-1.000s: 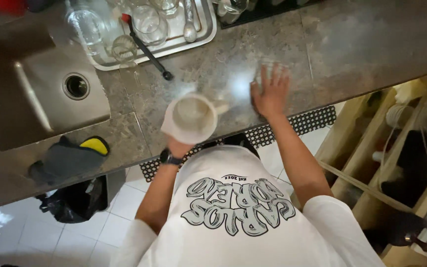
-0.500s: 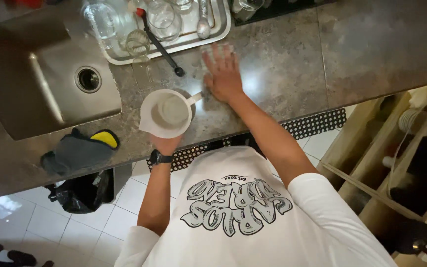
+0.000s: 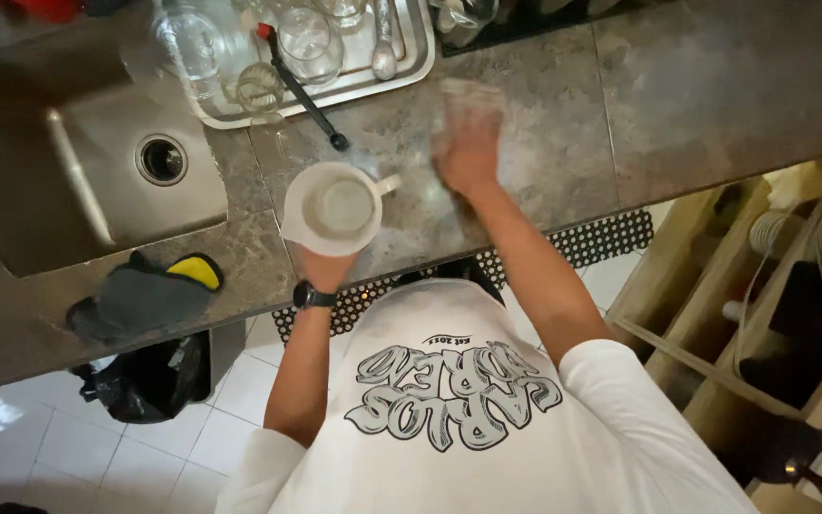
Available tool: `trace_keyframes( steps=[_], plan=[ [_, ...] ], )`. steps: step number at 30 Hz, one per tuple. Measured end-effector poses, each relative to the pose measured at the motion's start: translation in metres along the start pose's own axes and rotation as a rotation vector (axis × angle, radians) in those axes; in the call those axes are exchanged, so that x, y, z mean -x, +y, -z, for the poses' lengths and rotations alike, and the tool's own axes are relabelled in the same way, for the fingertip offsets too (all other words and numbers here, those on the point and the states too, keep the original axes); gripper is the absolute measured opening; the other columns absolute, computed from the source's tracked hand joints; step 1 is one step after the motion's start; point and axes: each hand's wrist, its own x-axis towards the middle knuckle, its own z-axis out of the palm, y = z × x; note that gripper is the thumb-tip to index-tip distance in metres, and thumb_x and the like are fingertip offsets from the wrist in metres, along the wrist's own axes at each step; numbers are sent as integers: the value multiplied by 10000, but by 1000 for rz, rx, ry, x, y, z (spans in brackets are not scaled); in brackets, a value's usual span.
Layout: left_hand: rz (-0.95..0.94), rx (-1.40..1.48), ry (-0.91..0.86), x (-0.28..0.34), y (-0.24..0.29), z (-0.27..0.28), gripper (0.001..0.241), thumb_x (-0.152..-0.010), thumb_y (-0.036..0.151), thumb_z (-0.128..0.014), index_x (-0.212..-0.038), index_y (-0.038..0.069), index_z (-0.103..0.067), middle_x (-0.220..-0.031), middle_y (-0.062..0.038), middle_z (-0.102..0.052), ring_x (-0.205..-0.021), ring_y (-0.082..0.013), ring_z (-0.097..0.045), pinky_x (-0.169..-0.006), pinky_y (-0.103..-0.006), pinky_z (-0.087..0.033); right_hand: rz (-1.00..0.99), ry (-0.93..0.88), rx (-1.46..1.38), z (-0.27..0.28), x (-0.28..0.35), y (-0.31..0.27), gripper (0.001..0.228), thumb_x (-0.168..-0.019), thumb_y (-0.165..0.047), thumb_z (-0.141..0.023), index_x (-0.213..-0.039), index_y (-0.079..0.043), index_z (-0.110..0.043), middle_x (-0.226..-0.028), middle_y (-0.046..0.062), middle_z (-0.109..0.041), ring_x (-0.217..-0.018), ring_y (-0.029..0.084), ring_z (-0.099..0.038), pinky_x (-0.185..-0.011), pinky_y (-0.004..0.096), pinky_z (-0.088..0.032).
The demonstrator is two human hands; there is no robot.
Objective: The person is wiping down a coffee shop counter and a blender using a cleaning cloth.
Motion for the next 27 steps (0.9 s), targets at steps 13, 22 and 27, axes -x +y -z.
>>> trace_keyframes(
  steps=[13, 22, 27],
  plan=[
    [3, -38, -77, -35, -26, -45, 687, -759, 217, -905, -1309, -7, -560, -1223, -202, -662, -1063, -376, -674, -926, -444, -552, 21, 83, -80, 37, 73, 90, 601, -1004, -271, -655, -1564, -99, -516, -1479, 283, -563, -1379, 519, -470, -1151, 668, -234],
    [132, 61, -134, -52, -65, -86, 759, -700, 117, -985, -1350, 34, -600, -1322, -234, -647, -1273, -389, -590, -1098, -528, -475, 97, 137, -54, 31, 91, 14, 632, -934, -416, -557, -1545, -255, -538, -1530, 197, -518, -1411, 524, -413, -1180, 636, -268],
    [181, 68, -170, -51, -73, -94, 835, -714, 108, -990, -1379, -62, -515, -1358, -313, -570, -1345, -445, -498, -1163, -562, -377, 95, -8, 121, 54, 120, 84, 670, -976, -519, -531, -1586, -242, -505, -1624, 190, -418, -1457, 494, -363, -1141, 652, -273]
  ],
)
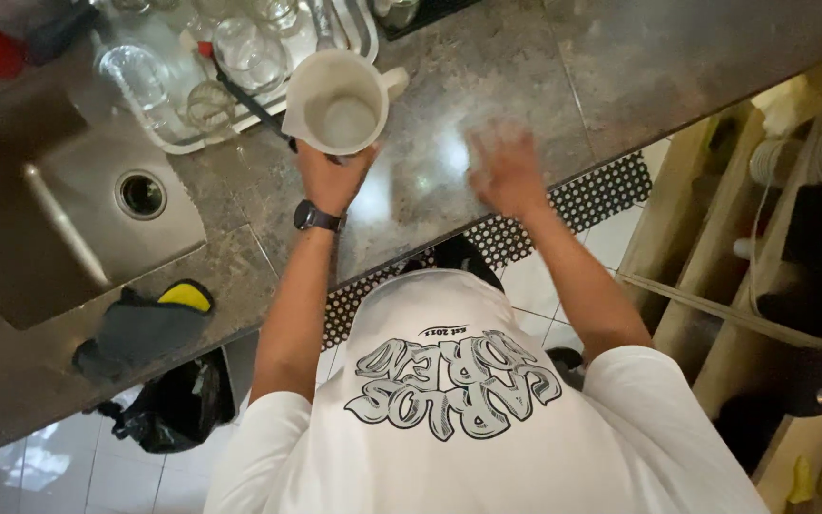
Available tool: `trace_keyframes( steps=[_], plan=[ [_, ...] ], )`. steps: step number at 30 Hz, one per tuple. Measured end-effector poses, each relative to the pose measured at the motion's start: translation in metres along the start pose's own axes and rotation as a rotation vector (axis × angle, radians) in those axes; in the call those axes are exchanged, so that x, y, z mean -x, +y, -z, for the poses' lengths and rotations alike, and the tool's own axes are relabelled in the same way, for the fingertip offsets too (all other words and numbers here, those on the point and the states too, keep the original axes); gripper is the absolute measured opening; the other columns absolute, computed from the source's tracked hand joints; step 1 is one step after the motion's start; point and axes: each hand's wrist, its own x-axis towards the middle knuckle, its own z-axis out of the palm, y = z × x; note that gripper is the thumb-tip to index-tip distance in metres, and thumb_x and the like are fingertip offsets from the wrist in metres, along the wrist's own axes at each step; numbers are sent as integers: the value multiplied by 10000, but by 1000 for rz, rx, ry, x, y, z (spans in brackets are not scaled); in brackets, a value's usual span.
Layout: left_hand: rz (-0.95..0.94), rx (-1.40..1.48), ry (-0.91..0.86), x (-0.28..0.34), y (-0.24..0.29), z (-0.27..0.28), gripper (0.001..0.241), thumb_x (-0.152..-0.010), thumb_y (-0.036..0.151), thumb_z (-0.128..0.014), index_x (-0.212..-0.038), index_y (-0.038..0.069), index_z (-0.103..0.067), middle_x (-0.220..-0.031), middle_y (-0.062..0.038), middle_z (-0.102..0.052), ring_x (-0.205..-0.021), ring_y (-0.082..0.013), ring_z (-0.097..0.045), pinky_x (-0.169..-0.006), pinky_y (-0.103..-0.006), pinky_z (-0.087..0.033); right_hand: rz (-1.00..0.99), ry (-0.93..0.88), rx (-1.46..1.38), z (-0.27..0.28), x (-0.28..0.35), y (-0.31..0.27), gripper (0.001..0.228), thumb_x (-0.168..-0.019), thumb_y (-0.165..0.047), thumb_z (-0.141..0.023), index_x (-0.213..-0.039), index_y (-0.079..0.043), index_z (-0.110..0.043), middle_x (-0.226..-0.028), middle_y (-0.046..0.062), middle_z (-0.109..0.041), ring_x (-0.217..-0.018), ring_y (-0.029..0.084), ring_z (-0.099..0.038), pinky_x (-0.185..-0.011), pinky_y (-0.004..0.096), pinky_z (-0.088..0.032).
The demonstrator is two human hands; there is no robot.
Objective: The person is wiping down a coffee shop counter and a blender using a cleaning cloth.
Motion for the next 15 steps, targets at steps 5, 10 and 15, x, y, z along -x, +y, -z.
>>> trace_keyframes(
  steps=[5, 10, 15],
  plan=[
    [13, -25, -27, 4, -8, -2, 897, -771, 177, -982, -1437, -56, -428, -1432, -312, -500, -1391, -449, -449, -1208, -563, -329, -449, 35, 130, -14, 4, 65, 699, -1038, -461, -571, -1627, -123, -405, -1608, 267, -351, -1391, 591, -368, -1053, 699, -350],
    [101, -33, -65, 12, 18, 7, 1022, -816, 206, -976, -1559, 6, -303, -1576, -238, -383, -1492, -375, -349, -1275, -523, -240, -508, 98, 31, 22, -21, -30, 720, -1020, -547, -602, -1633, -236, -387, -1542, 259, -478, -1341, 639, -408, -1071, 717, -349],
    [-46, -125, 153, 52, 30, 47, 813, -960, 250, -837, -1577, 81, -336, -1522, -217, -388, -1463, -448, -330, -1198, -631, -263, 46, 35, -144, 8, 23, -52, 603, -977, -515, -542, -1525, -265, -553, -1599, 143, -461, -1477, 467, -362, -1192, 613, -246]
  ],
)
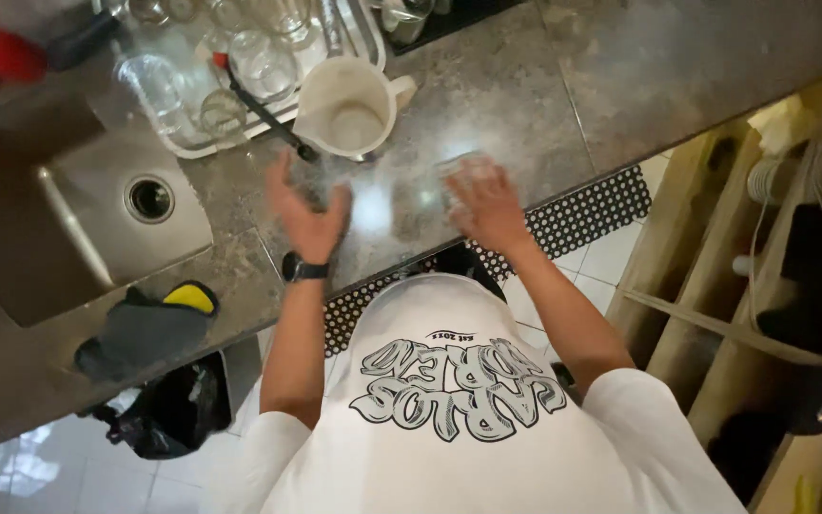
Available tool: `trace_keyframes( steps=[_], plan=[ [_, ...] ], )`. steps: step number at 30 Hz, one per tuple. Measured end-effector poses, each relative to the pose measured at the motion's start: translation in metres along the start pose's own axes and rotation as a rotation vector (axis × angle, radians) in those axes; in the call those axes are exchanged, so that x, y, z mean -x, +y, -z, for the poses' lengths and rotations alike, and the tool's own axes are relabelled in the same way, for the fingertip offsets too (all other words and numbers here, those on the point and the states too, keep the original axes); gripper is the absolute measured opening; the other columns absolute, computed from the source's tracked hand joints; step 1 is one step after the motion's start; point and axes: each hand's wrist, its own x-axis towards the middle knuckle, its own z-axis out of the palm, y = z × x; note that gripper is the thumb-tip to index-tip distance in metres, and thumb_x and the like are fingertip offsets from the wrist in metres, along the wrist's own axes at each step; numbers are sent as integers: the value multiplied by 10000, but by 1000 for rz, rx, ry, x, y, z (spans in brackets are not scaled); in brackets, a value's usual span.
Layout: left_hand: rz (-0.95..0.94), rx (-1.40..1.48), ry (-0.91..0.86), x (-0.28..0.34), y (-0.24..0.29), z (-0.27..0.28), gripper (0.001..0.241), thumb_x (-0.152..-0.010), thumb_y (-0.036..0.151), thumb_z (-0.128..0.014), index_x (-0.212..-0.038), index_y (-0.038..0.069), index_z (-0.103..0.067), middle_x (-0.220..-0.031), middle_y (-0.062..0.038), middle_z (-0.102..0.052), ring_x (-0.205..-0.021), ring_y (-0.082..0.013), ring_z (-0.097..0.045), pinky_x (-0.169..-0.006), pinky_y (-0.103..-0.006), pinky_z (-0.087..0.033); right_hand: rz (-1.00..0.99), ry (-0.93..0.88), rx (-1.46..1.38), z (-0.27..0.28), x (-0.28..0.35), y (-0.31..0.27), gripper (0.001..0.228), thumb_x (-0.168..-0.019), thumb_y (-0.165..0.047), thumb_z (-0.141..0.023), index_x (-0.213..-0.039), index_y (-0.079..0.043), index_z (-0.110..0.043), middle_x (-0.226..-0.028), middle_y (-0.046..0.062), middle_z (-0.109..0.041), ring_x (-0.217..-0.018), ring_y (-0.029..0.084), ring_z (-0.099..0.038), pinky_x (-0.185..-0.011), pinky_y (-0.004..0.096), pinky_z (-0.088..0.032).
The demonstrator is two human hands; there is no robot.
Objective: The person is wiping down a coffee shop counter and a blender using a cleaning cloth.
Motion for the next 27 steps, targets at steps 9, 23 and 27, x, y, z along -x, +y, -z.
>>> trace_keyframes(
  steps=[9, 23, 27],
  plan=[
    [71, -307, 403, -23, -141, 24, 1003, -777, 202, -1078, -1509, 63, -406, -1398, -240, -489, -1319, -419, -527, -1134, -579, -422, -467, 189, 169, -30, 1, 98, 601, -1130, -473, -540, -1626, -156, -419, -1642, 233, -255, -1464, 537, -203, -1088, 709, -287],
    [94, -299, 473, -9, -154, 58, 631, -907, 202, -939, -1408, 104, -567, -1216, -168, -679, -1042, -369, -727, -818, -531, -644, 131, -7, -74, -29, 5, -64, 693, -952, -510, -616, -1570, -231, -474, -1568, 195, -424, -1435, 493, -390, -1185, 637, -266],
    [93, -269, 454, -12, -152, 51, 666, -910, 197, -955, -1442, 181, -554, -1131, -120, -700, -883, -273, -751, -683, -430, -657, -171, -24, -30, -6, -27, -58, 682, -1002, -404, -632, -1583, -108, -433, -1619, 272, -333, -1450, 566, -314, -1172, 675, -255]
  ],
)
